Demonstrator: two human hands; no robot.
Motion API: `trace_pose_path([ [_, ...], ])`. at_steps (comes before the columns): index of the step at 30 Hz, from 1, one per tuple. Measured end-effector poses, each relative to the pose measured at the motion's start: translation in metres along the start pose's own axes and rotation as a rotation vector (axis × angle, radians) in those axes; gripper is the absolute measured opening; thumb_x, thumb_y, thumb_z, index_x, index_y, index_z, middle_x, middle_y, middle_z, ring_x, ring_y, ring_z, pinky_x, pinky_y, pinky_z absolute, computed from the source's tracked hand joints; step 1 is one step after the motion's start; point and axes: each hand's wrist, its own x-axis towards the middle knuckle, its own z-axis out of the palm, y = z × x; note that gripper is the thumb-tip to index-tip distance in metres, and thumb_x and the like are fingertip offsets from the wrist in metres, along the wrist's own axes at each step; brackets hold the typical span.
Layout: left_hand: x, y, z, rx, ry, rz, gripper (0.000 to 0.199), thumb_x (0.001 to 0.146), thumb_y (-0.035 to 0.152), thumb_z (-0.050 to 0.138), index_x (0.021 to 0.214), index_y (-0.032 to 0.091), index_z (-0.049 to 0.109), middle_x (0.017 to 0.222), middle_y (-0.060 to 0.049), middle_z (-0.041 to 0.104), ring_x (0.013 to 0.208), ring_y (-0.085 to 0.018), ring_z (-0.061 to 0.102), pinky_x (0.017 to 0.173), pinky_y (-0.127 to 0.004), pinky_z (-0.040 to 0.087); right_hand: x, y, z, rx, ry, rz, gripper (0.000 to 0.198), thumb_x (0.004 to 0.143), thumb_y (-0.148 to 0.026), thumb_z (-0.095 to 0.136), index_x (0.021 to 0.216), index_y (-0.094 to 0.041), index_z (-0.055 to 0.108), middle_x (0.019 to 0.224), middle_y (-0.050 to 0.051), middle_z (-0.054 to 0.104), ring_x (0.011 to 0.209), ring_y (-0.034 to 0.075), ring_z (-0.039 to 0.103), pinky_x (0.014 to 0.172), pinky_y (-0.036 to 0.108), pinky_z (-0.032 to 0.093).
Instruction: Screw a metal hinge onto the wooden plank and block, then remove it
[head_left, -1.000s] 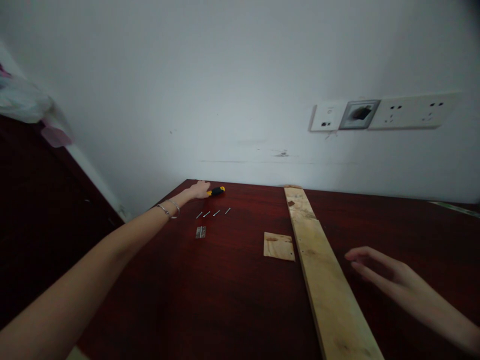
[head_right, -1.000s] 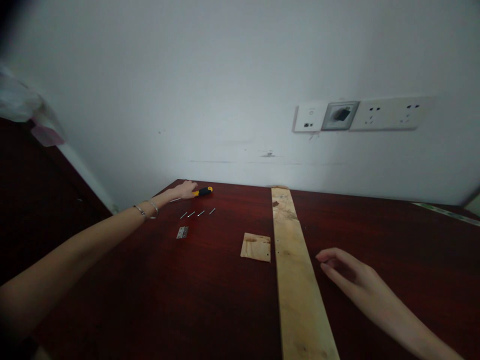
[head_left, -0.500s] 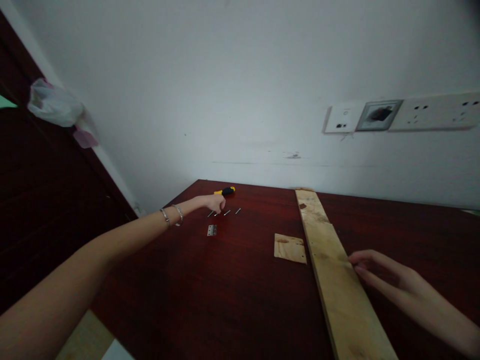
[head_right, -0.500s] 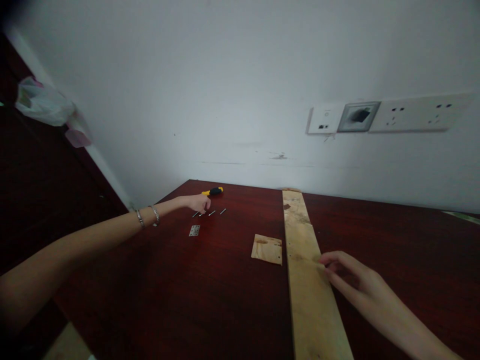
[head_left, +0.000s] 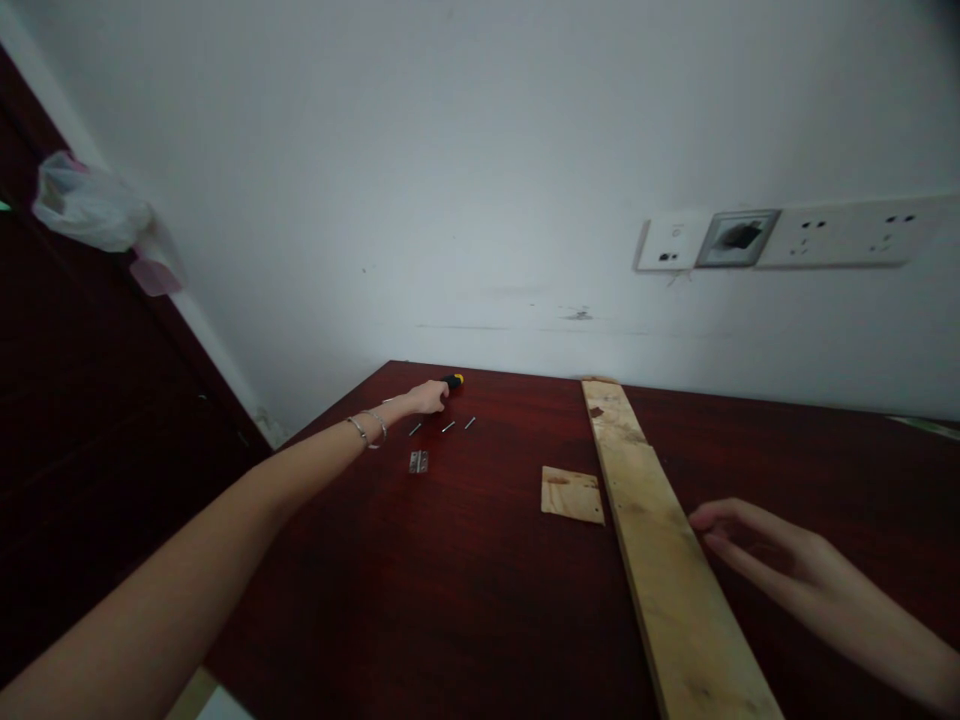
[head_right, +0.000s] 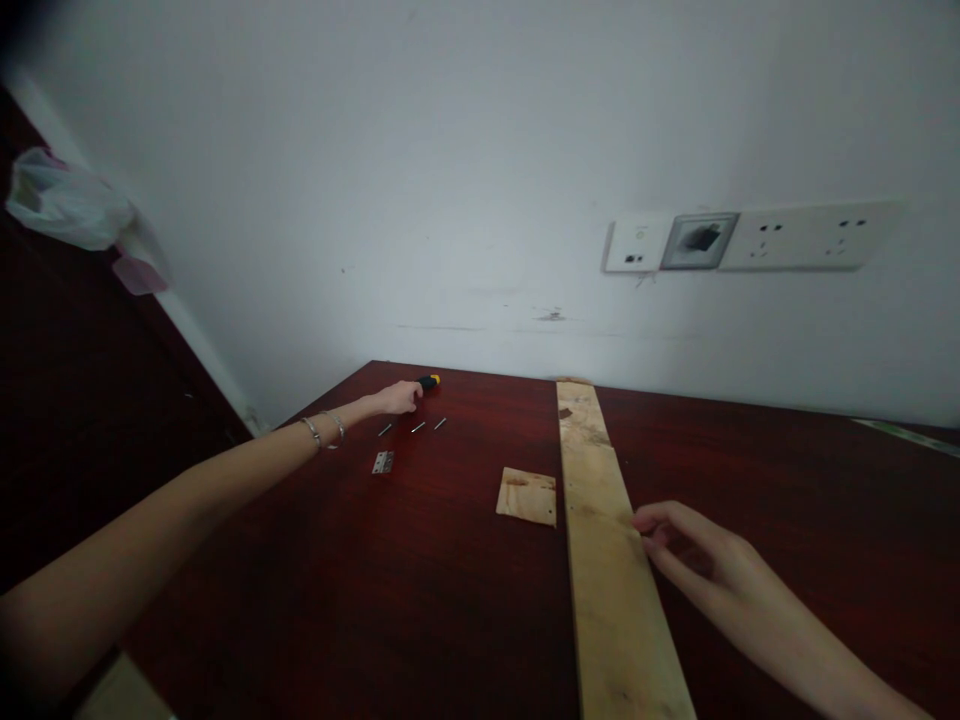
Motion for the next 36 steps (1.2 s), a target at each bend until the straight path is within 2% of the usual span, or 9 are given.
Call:
trace_pose_path([
  [4,0.003,0.001,-0.001,-0.014,0.026,-0.004,0.037,0.073,0.016,0.061,0.111,0.017,0.060,0.107,-0.009,0.065,0.088,-0.018,0.063,0.072,-0.023,0.045,-0.005,0.001,-0.002,-0.011,0.012,0.001,0.036,0.084,-0.055,0.051,0.094,-0.024,0.065,0.093,0.006,0.071,0.089,0.022,0.067,0.079,0.030,0.055],
  [8,-0.002,0.004,-0.010,-0.018,0.010,0.020,0.024,0.072,0.024,0.062,0.094,0.015,0.066,0.097,-0.008,0.067,0.083,-0.018,0.061,0.066,-0.022,0.043,-0.004,0.009,-0.001,-0.037,0.045,0.016,0.036,0.083,-0.055,0.049,0.091,-0.023,0.064,0.090,0.006,0.072,0.083,0.022,0.068,0.075,0.031,0.056],
  [11,-0.009,0.010,-0.018,-0.051,-0.095,0.101,0.022,0.074,0.033,0.062,0.084,0.014,0.068,0.082,-0.005,0.067,0.072,-0.014,0.058,0.062,-0.021,0.040,-0.001,0.020,0.005,-0.101,0.083,0.025,0.036,0.082,-0.052,0.047,0.092,-0.022,0.064,0.093,0.008,0.072,0.085,0.023,0.069,0.078,0.033,0.056],
  [14,-0.017,0.017,-0.020,-0.079,-0.236,0.188,0.026,0.070,0.038,0.067,0.081,0.014,0.069,0.073,-0.002,0.066,0.064,-0.012,0.055,0.058,-0.020,0.038,0.000,0.024,0.016,-0.270,0.130,0.068,0.044,0.083,-0.053,0.044,0.105,-0.019,0.061,0.109,0.012,0.069,0.092,0.027,0.069,0.080,0.038,0.056],
  [17,-0.025,0.022,-0.018,-0.079,-0.294,0.222,0.021,0.069,0.031,0.067,0.078,0.013,0.068,0.071,-0.002,0.065,0.060,-0.011,0.052,0.056,-0.021,0.037,-0.002,0.011,0.030,-0.537,0.186,0.142,0.059,0.086,-0.060,0.037,0.123,-0.018,0.053,0.117,0.016,0.064,0.087,0.032,0.070,0.066,0.044,0.057],
  [21,-0.030,0.025,-0.015,-0.075,-0.304,0.247,0.013,0.073,0.021,0.059,0.075,0.012,0.067,0.071,-0.004,0.065,0.061,-0.010,0.051,0.059,-0.022,0.039,-0.005,-0.017,0.047,-0.737,0.130,0.140,0.065,0.092,-0.056,0.026,0.138,-0.014,0.042,0.104,0.016,0.064,0.079,0.032,0.070,0.059,0.047,0.056],
  [24,-0.033,0.025,-0.015,-0.084,-0.354,0.279,0.012,0.071,0.020,0.059,0.075,0.013,0.068,0.070,-0.003,0.065,0.061,-0.011,0.052,0.059,-0.021,0.041,-0.006,-0.033,0.055,-0.807,0.087,0.157,0.069,0.093,-0.056,0.028,0.146,-0.012,0.031,0.097,0.015,0.062,0.073,0.032,0.070,0.054,0.045,0.055],
  [31,-0.047,0.030,-0.018,-0.086,-0.507,0.345,0.016,0.063,0.021,0.065,0.077,0.015,0.071,0.063,0.000,0.063,0.056,-0.011,0.051,0.053,-0.021,0.041,-0.006,-0.055,0.069,-1.022,0.133,0.141,0.072,0.092,-0.058,0.034,0.144,-0.008,0.037,0.086,0.016,0.060,0.065,0.032,0.068,0.049,0.041,0.051],
  [36,-0.052,0.042,-0.025,-0.069,-0.507,0.381,0.012,0.064,0.021,0.065,0.073,0.015,0.070,0.062,0.000,0.063,0.056,-0.011,0.052,0.053,-0.021,0.041,-0.003,-0.062,0.073,-0.999,0.106,0.180,0.075,0.091,-0.059,0.037,0.145,-0.007,0.037,0.087,0.018,0.060,0.065,0.032,0.069,0.052,0.040,0.051],
])
